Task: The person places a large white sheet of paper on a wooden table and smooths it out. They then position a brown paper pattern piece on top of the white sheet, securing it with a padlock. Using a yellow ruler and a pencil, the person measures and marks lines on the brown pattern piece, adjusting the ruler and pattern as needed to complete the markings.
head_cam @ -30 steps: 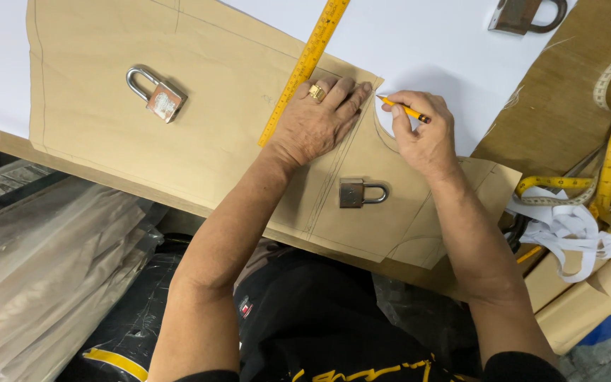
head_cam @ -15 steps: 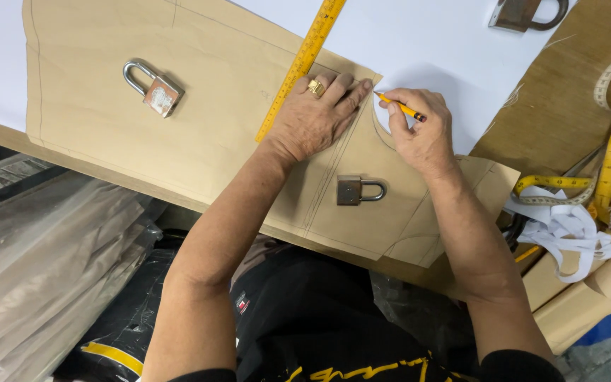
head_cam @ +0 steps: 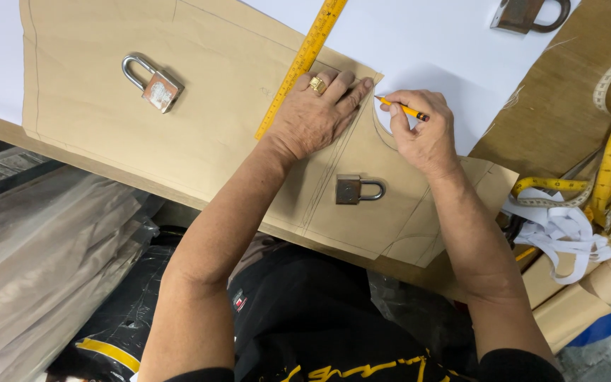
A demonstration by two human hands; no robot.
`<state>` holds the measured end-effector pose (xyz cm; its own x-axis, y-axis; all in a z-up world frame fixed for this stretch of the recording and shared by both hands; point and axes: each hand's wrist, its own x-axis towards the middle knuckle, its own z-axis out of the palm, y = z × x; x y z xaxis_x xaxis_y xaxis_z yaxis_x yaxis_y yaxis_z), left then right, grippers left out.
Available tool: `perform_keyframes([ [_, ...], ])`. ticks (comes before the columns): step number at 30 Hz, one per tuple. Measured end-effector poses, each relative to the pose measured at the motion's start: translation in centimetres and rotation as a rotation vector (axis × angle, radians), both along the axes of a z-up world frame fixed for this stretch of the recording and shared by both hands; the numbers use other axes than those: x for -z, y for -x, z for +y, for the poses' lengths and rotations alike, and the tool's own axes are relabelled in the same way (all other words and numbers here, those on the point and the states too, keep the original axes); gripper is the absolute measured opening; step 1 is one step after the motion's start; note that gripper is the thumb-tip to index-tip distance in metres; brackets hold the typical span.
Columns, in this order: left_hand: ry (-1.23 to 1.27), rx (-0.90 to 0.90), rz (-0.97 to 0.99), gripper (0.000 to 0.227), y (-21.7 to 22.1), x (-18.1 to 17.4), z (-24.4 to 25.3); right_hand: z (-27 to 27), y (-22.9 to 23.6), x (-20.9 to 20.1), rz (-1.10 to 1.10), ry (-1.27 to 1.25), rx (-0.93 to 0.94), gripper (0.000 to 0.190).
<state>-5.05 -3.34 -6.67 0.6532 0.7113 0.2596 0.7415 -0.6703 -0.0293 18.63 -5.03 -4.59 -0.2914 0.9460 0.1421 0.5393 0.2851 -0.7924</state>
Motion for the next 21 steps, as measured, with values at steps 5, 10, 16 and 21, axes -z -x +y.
perform_keyframes([
  [5,-0.005,-0.006,0.024,0.047,0.0,0.1,-0.1,0.0,-0.3,-0.5,0.028,0.088,0.007,0.017],
  [10,-0.006,-0.003,0.035,0.047,0.0,0.3,-0.1,0.2,-0.3,-0.8,0.027,0.067,-0.028,0.017],
  [16,-0.011,0.003,0.021,0.047,0.0,0.3,0.0,0.2,-0.5,-0.6,0.038,0.074,-0.040,0.015],
  [21,-0.017,0.004,0.034,0.045,0.0,-0.5,0.2,0.0,-1.2,-1.6,0.031,0.091,-0.040,0.013],
])
